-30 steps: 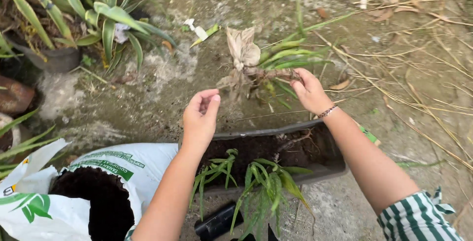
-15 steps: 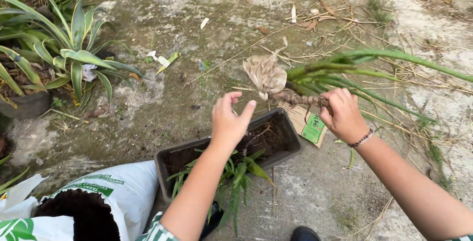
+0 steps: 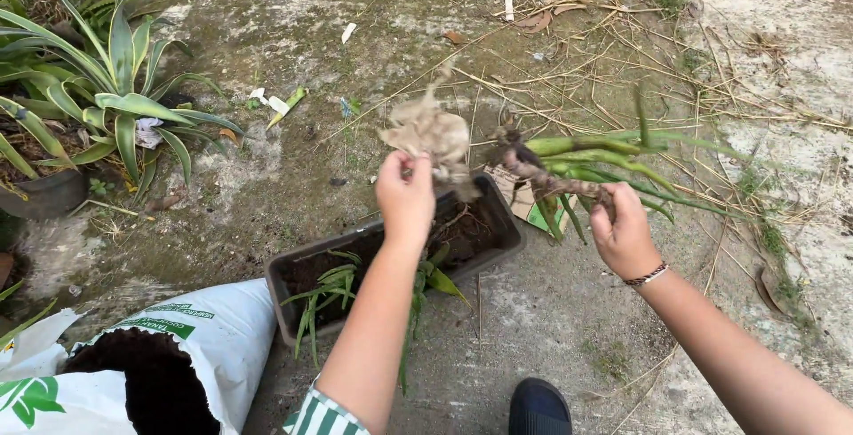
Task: Planting aloe vera shoots into a rectangular planter box using potting soil.
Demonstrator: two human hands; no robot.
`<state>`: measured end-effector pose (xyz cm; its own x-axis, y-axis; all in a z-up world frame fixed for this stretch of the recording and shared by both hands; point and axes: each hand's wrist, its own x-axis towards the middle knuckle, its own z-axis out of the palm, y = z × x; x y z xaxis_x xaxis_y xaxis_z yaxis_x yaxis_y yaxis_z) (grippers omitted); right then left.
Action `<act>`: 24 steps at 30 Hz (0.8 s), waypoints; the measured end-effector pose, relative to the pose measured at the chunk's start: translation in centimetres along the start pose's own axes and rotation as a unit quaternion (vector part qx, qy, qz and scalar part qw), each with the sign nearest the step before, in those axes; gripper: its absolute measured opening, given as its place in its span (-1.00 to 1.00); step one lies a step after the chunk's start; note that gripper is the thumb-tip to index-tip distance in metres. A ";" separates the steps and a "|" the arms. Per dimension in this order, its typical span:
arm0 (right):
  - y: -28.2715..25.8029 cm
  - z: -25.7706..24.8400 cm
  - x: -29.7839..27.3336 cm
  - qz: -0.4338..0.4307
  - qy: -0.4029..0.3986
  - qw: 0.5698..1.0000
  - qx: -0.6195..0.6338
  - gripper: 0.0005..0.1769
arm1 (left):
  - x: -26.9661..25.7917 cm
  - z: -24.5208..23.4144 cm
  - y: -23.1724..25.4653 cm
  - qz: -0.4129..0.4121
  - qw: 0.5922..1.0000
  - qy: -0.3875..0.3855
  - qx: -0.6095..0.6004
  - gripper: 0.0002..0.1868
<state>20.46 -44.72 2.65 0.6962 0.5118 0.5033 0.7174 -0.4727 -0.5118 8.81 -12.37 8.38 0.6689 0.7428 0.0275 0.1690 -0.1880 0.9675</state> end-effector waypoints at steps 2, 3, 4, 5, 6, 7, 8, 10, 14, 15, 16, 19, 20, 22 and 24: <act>2.3 0.3 -1.2 0.031 0.023 0.999 0.021 -0.72 | 1.1 -1.4 -0.1 -0.012 0.998 0.015 -0.053 -0.85; 3.2 0.2 -1.7 0.042 0.039 0.998 0.019 -0.72 | 1.6 -2.2 -0.1 0.004 0.998 0.032 -0.050 -0.83; 4.1 0.2 -2.3 0.054 0.056 0.997 0.018 -0.73 | 2.1 -2.9 -0.2 0.020 0.997 0.050 -0.047 -0.81; 4.4 -0.1 -2.5 0.054 0.057 0.997 0.017 -0.73 | 3.2 -4.1 -0.5 0.021 0.997 0.048 -0.048 -0.81; 4.7 -0.4 -2.8 0.060 0.059 0.996 0.011 -0.72 | 4.4 -5.3 -0.8 0.060 0.994 0.092 -0.004 -0.81; 4.9 -0.7 -3.2 0.067 0.061 0.996 0.004 -0.72 | 5.5 -6.5 -1.2 0.097 0.985 0.133 0.040 -0.79; 4.9 -1.0 -3.3 0.069 0.061 0.996 0.002 -0.72 | 6.1 -7.8 0.3 0.097 0.986 0.131 0.039 -0.79; 4.7 -1.9 -3.7 0.025 0.038 0.997 -0.054 -0.71 | 7.3 -10.2 3.2 0.055 0.987 0.152 0.000 0.03; 3.7 -2.6 -2.2 -0.060 0.001 0.986 -0.154 -0.66 | 3.7 -7.2 7.2 -0.077 0.973 -0.017 0.219 0.20; 2.8 -2.6 -1.8 -0.108 -0.028 0.975 -0.193 -0.61 | 2.3 -5.1 6.6 -0.012 0.968 -0.094 0.234 -0.02; 1.9 -2.7 -1.4 -0.156 -0.056 0.959 -0.231 -0.56 | 0.9 -3.1 6.0 0.054 0.953 -0.171 0.246 -0.20; 0.4 -1.6 -0.6 -0.271 -0.111 0.915 -0.277 -0.54 | -1.3 3.5 4.9 0.127 0.934 -0.262 0.205 -0.08; -0.4 -1.4 -0.2 -0.273 -0.111 0.915 -0.276 -0.54 | -1.7 4.2 5.2 0.126 0.935 -0.261 0.205 -0.08; -1.8 -0.9 0.9 -0.390 -0.158 0.856 -0.301 -0.58 | -2.1 5.6 5.9 0.137 0.916 -0.279 0.255 0.18; -3.9 -0.8 2.9 -0.440 -0.159 0.832 -0.299 -0.58 | -1.3 5.3 5.7 0.075 0.896 -0.338 0.278 0.13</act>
